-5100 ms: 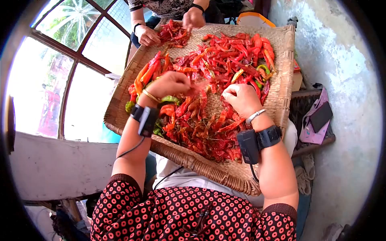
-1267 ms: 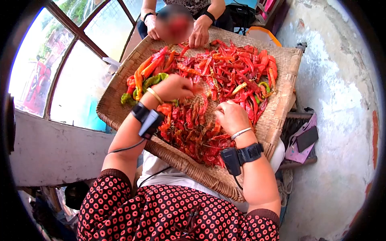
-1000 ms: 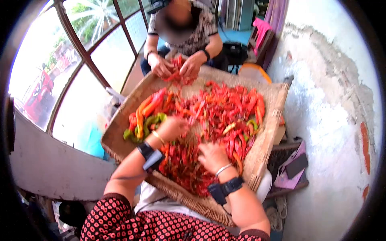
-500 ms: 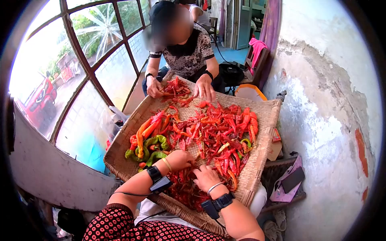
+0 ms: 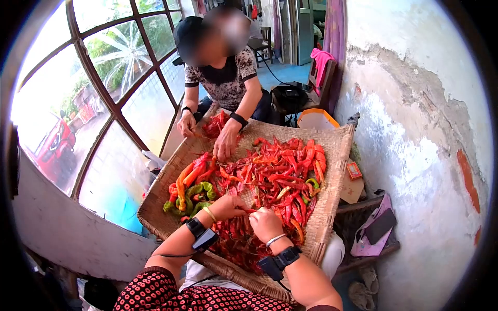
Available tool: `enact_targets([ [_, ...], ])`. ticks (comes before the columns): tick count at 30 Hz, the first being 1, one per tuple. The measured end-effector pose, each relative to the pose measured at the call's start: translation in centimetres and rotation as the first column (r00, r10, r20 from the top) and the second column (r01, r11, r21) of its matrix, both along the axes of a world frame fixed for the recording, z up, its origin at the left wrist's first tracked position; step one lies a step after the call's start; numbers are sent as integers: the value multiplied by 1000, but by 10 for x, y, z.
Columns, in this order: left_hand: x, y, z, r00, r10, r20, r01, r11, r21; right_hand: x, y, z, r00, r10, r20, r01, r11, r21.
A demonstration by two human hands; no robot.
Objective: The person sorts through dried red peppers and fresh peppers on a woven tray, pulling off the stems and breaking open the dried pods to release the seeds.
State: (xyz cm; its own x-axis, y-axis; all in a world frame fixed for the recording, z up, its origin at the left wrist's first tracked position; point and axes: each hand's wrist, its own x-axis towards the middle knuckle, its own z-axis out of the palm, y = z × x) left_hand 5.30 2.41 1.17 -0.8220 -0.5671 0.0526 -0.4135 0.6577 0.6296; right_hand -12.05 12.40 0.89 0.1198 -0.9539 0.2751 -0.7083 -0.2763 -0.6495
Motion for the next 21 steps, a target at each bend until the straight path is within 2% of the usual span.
enact_targets([
  [2,-2,4,9,999,-30,-39,29,999,-34,-3,0,5,999,-2,37,2,1000,-1],
  [4,-8,11,20,971,2,-241,17,997,81,-4,0,9,999,11,44,-12,1000,18],
  [5,-7,8,23,972,-65,-225,115,970,216,-4,0,9,997,37,61,-39,999,18],
  [6,-6,8,27,973,-66,-221,115,970,214,-4,0,10,995,63,77,-65,998,19],
  [8,-3,7,36,1000,15,2,-15,952,307,-5,3,16,992,72,104,-77,996,41],
  [9,2,3,35,996,69,-63,-42,933,356,-5,5,20,988,82,128,-91,994,64],
  [10,8,-4,29,986,116,-123,-78,958,277,-5,7,23,988,81,129,-90,994,64],
  [11,15,-10,24,948,270,-167,-205,922,329,-4,9,26,988,99,121,-111,990,89],
  [12,19,-14,25,885,420,-201,-322,865,386,-4,10,27,986,119,114,-132,985,114],
  [14,29,-28,15,627,691,-358,-432,692,578,0,11,17,982,176,73,-185,971,152],
  [15,30,-34,10,523,728,-443,-516,684,515,4,12,13,963,269,-14,-267,961,70],
  [16,33,-37,5,500,694,-518,-570,714,408,9,14,11,930,350,-109,-353,936,-6],
  [18,37,-38,0,544,716,-438,-795,606,3,18,19,7,899,403,-173,-402,915,41],
  [20,37,-31,-3,696,622,-357,-702,695,-158,24,24,-2,844,459,-277,-475,880,10],
  [21,34,-24,0,798,542,-263,-598,766,-235,25,27,0,819,493,-293,-497,865,67],
])
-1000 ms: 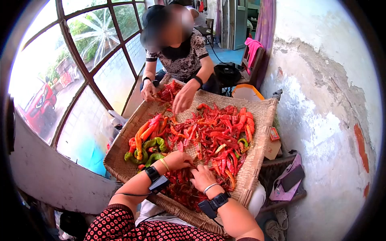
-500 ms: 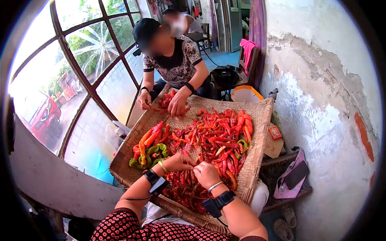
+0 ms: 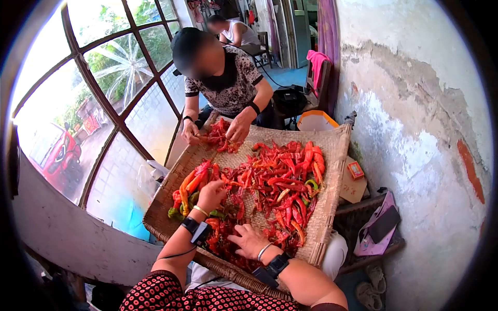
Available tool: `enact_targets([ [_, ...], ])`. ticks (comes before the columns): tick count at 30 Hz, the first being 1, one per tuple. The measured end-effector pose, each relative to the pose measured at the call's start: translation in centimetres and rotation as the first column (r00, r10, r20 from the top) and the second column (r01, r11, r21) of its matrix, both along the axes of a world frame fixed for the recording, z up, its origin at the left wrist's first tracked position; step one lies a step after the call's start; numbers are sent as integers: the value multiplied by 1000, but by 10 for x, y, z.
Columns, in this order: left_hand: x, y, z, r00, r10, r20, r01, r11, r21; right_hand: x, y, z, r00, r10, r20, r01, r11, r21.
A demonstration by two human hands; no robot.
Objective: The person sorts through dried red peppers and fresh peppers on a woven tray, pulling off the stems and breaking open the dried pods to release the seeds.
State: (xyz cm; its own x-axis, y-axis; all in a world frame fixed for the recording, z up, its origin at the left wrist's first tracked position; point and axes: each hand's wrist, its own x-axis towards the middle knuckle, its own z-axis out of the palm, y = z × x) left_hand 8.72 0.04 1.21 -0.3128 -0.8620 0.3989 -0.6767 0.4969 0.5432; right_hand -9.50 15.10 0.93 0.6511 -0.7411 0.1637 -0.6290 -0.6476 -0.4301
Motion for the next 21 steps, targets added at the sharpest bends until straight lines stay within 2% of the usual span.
enact_targets([
  [1,-2,-1,-3,987,-122,108,133,986,-105,1,1,-2,1000,-1,1,1,1000,3],
  [3,-12,12,8,926,-162,341,189,981,-47,2,3,-5,988,35,-148,-22,996,88],
  [4,-15,15,9,926,-163,341,190,981,-46,3,5,-1,986,-4,-167,15,998,64],
  [6,-19,20,7,837,-194,511,214,977,21,3,3,-3,983,-54,-176,66,996,60],
  [7,-18,19,0,836,-196,512,215,976,23,2,1,-3,977,-104,-185,116,992,55],
  [9,-16,16,-13,864,-319,390,302,947,105,-2,-4,1,973,-136,-185,143,989,23],
  [11,-15,16,-18,858,-372,354,335,928,163,-9,-10,1,944,-183,-276,204,978,51],
  [12,-18,18,-15,852,-421,312,368,904,217,-13,-13,-2,953,-236,-188,254,964,75],
  [13,-19,19,-11,852,-421,311,368,904,218,-16,-13,-4,953,-236,-189,254,964,77],
  [15,-23,22,2,761,-593,263,444,772,455,-23,-17,-2,943,-305,-130,323,935,144],
  [16,-24,25,5,762,-593,261,445,771,456,-25,-20,-4,941,-333,-64,339,920,197],
  [17,-27,27,7,807,-560,188,434,778,454,-28,-21,-2,941,-333,-66,339,920,198],
  [18,-29,28,9,845,-523,115,424,784,454,-30,-22,3,934,-357,19,343,912,226],
  [19,-30,28,10,845,-523,114,424,784,454,-32,-22,7,919,-380,103,345,904,253],
  [20,-31,28,11,840,-543,-16,496,754,430,-34,-21,10,890,-414,191,373,902,219],
  [21,-33,30,14,819,-556,-145,563,725,397,-36,-22,13,891,-413,189,371,902,222],
])
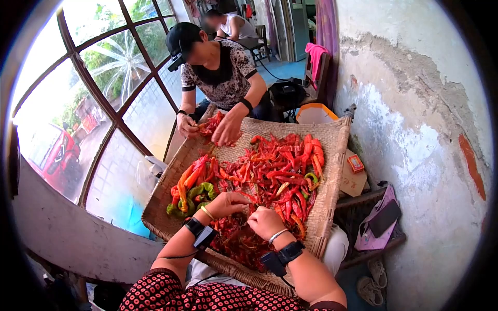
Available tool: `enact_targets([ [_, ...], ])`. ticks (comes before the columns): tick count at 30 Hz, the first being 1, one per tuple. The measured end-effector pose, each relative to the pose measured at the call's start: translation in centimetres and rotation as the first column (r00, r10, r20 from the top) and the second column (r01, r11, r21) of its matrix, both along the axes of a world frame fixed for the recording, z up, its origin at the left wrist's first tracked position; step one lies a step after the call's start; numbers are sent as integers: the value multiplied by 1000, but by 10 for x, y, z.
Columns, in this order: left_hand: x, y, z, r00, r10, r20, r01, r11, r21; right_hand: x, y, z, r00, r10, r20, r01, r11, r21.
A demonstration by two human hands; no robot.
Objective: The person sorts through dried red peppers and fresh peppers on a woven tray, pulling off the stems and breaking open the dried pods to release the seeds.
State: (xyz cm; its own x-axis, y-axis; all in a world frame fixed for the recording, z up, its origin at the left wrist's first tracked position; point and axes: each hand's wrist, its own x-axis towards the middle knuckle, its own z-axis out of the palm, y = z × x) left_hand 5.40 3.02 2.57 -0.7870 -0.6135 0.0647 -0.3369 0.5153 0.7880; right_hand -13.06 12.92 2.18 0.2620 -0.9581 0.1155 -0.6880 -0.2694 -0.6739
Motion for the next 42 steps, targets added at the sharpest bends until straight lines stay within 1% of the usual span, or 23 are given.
enact_targets([
  [1,-2,3,3,1000,2,0,-2,1000,3,-2,-1,2,996,1,91,-1,1000,0],
  [3,-6,9,10,995,31,-95,9,920,391,-6,-2,5,972,-4,234,5,1000,-4],
  [4,-7,9,10,995,32,-95,8,920,392,-7,-3,4,972,-2,233,3,1000,-3],
  [6,-9,9,8,991,-59,-122,105,901,421,-8,-5,0,926,-17,376,18,1000,2],
  [7,-10,10,4,988,-54,-146,118,873,473,-8,-5,2,927,-9,376,6,1000,10],
  [11,-11,10,4,983,-79,-165,145,887,439,-8,-6,5,919,-39,393,31,999,27],
  [13,-10,9,4,987,-5,-159,93,829,551,-9,-7,5,919,-1,395,12,1000,-26],
  [14,-9,7,3,993,8,-120,55,854,517,-9,-8,0,922,-10,386,41,997,-72],
  [16,-2,1,7,989,135,-56,-74,792,606,-10,-9,-1,917,-99,387,103,995,11],
  [18,9,-14,7,959,254,-122,-160,847,506,-13,-8,3,917,-140,373,160,987,-24],
  [20,18,-30,4,710,561,-425,-236,759,607,-17,-9,6,897,-188,400,218,975,-32],
  [22,18,-36,13,447,758,-474,-462,650,604,-20,-11,11,911,-228,343,296,942,-161],
  [24,29,-47,-3,499,713,-492,-577,697,426,-26,-13,12,919,-325,223,365,915,-172],
  [25,27,-44,-8,536,741,-406,-685,662,304,-27,-15,10,908,-342,242,394,893,-218],
  [26,30,-47,-22,631,699,-338,-699,701,145,-32,-17,7,910,-367,191,408,873,-268],
  [28,18,-34,-17,793,563,-234,-607,762,-226,-39,-20,3,909,-395,133,417,853,-314],
  [29,15,-35,-23,859,464,-216,-512,765,-390,-41,-18,3,906,-421,42,418,874,-250],
  [30,11,-30,-16,895,436,-89,-413,738,-534,-42,-18,1,906,-421,36,416,875,-248],
  [32,1,-26,-9,856,511,71,-351,678,-646,-43,-19,-5,909,-415,-49,400,899,-179],
  [35,3,-38,-29,810,572,128,-312,607,-731,-37,-18,-5,915,-381,-134,360,920,-158],
  [36,4,-39,-27,810,572,127,-315,608,-729,-34,-17,-4,914,-367,-171,347,928,-135],
  [38,6,-40,-25,806,508,304,-184,702,-688,-33,-17,-6,925,-339,-174,319,939,-130],
  [42,9,-39,-26,806,508,304,-186,705,-685,-31,-17,-9,932,-315,-180,292,946,-141],
])
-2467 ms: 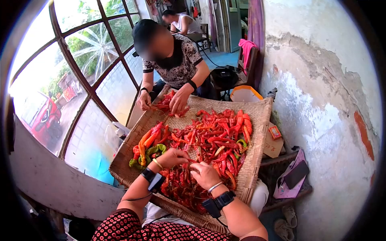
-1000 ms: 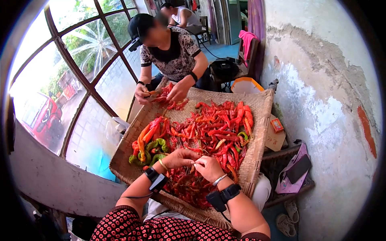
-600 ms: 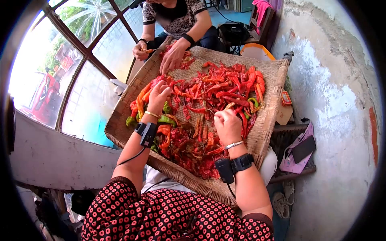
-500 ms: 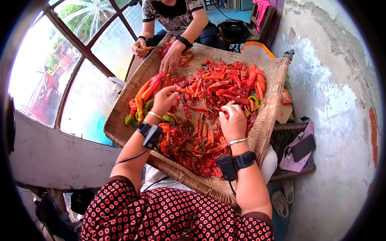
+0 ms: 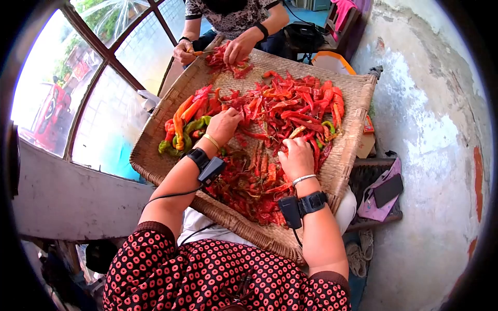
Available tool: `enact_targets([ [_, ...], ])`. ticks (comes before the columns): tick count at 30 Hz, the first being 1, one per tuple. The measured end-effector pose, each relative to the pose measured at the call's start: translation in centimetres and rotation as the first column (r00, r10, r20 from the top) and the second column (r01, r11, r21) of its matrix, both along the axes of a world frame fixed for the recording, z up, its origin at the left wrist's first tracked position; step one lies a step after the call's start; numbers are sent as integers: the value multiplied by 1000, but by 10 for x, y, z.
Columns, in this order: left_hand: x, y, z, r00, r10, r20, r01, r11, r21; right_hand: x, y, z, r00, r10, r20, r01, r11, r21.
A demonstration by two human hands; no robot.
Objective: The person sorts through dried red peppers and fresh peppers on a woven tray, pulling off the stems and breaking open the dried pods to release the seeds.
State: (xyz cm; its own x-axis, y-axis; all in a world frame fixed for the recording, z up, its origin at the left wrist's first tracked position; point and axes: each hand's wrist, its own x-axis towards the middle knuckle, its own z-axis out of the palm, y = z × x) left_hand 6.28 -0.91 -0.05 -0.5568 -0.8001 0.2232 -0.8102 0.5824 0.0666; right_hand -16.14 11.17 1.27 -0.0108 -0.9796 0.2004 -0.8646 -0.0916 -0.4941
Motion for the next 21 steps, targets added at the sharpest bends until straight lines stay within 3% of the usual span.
enact_targets([
  [3,3,2,10,1000,-29,-8,29,999,-39,0,1,0,1000,2,12,-2,1000,-19],
  [5,6,4,26,909,6,-417,-15,1000,-19,-1,1,0,1000,-3,26,4,1000,-23],
  [8,17,-9,43,700,92,-709,-67,996,63,-2,2,3,999,0,35,2,999,-46],
  [9,17,-4,56,552,214,-806,-27,971,239,-2,2,4,999,20,38,-18,999,-45],
  [10,23,-8,64,534,241,-810,2,958,286,-2,1,4,998,41,40,-39,998,-43],
  [12,27,-3,83,236,471,-850,219,827,518,-3,0,7,997,51,59,-49,998,-28],
  [13,33,-5,85,212,519,-828,276,781,560,-3,-1,8,995,59,77,-58,998,-10],
  [14,34,-11,83,212,519,-828,274,782,560,-3,-1,9,995,60,78,-60,998,-11],
  [16,35,-19,78,-239,521,-820,501,789,355,-2,0,10,996,53,72,-52,999,-5],
  [18,30,-24,66,-246,530,-812,409,816,408,-2,0,8,995,58,78,-57,998,-6],
  [20,26,-26,40,77,627,-776,390,697,602,-1,1,7,995,62,80,-62,998,-8],
  [21,11,-15,46,349,633,-691,220,662,717,-1,1,7,995,64,82,-64,998,-4],
])
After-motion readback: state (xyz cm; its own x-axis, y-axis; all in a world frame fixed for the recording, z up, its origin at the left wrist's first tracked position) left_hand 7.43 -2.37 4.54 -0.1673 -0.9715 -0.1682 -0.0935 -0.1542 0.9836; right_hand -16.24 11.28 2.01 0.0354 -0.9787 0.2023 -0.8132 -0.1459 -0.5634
